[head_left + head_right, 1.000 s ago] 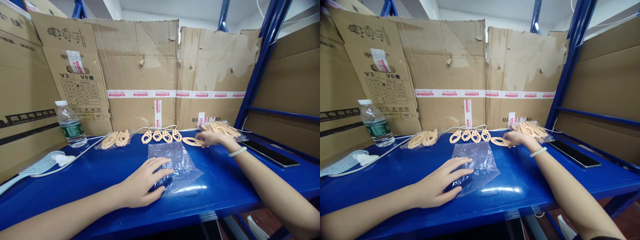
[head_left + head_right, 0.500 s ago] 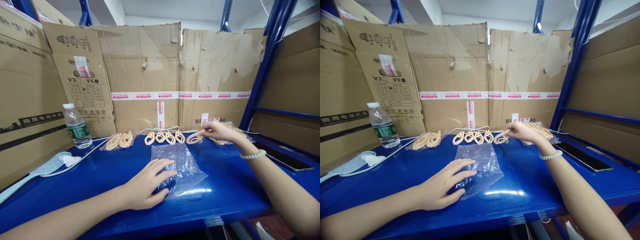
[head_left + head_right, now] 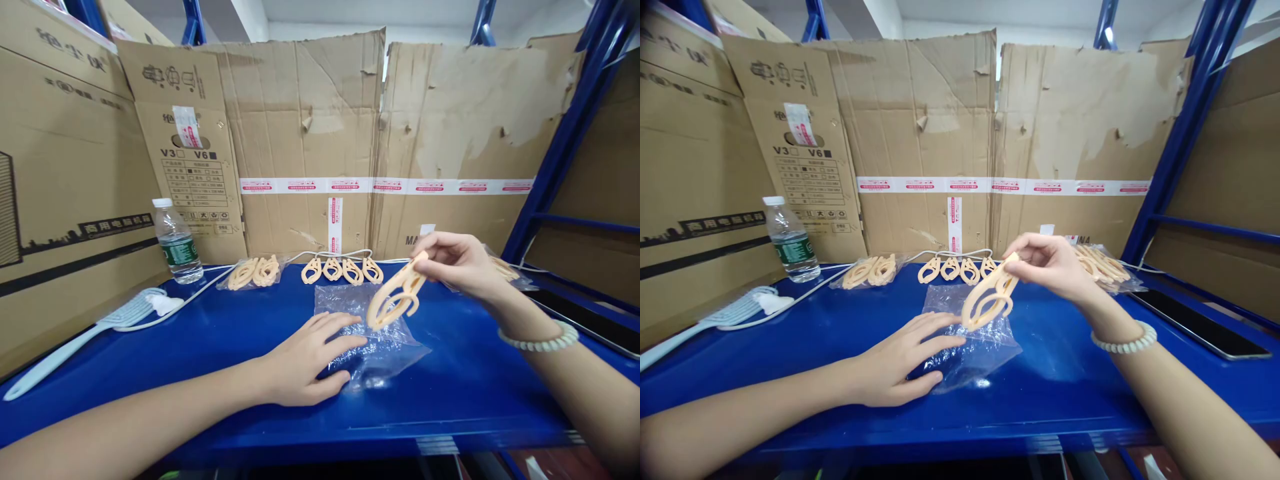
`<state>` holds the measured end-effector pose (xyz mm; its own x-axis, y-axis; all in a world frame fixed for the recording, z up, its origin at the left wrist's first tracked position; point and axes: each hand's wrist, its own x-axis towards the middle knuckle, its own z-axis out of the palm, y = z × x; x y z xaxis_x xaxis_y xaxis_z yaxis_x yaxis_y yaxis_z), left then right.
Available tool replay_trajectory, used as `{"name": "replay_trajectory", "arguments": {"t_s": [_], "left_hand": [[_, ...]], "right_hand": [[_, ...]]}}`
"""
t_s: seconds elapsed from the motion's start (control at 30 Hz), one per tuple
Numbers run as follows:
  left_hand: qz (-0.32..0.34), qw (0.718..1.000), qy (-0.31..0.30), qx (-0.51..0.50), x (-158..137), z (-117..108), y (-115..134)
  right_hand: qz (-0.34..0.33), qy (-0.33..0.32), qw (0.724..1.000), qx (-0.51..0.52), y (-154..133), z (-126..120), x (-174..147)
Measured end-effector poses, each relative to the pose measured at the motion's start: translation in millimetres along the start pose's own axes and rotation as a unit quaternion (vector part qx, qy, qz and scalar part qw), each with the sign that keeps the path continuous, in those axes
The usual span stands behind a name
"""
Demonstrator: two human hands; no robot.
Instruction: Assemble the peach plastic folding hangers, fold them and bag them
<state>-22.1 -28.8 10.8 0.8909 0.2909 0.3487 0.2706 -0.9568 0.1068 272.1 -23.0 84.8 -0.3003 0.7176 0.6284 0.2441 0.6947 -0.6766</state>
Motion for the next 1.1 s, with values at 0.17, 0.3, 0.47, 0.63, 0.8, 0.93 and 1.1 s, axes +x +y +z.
{"name": "replay_trajectory", "arguments": {"t_s": [0.17,0.3,0.47,0.63,0.8,0.93,1.1], "left_hand": [[-0.008,1.000,0.000,0.004,0.0,0.5,-0.3],[-0.006,1.000,0.014,-0.006,-0.8,3.3,-1.0],[0.005,0.999,0.025,-0.026,0.0,2.1,0.4],[0.006,0.999,0.018,-0.033,0.3,0.2,0.4],[0.001,1.000,0.016,-0.025,-0.8,4.4,-2.3],[-0.002,1.000,0.018,-0.024,-1.8,6.3,-3.0],[-0.002,1.000,0.011,-0.016,-1.4,4.8,-2.8]], "right_hand": [[-0.070,-0.137,0.987,-0.041,-18.4,28.5,-13.7],[-0.154,-0.198,0.958,-0.141,-26.1,47.3,-27.0],[-0.262,-0.278,0.878,-0.287,-21.0,66.0,-37.5],[-0.338,-0.255,0.792,-0.440,-12.4,75.2,-34.2],[-0.353,-0.190,0.730,-0.554,-7.3,81.6,-35.4],[-0.341,-0.157,0.696,-0.612,-3.9,86.4,-38.6],[-0.297,-0.175,0.691,-0.635,3.4,91.4,-38.4]]}}
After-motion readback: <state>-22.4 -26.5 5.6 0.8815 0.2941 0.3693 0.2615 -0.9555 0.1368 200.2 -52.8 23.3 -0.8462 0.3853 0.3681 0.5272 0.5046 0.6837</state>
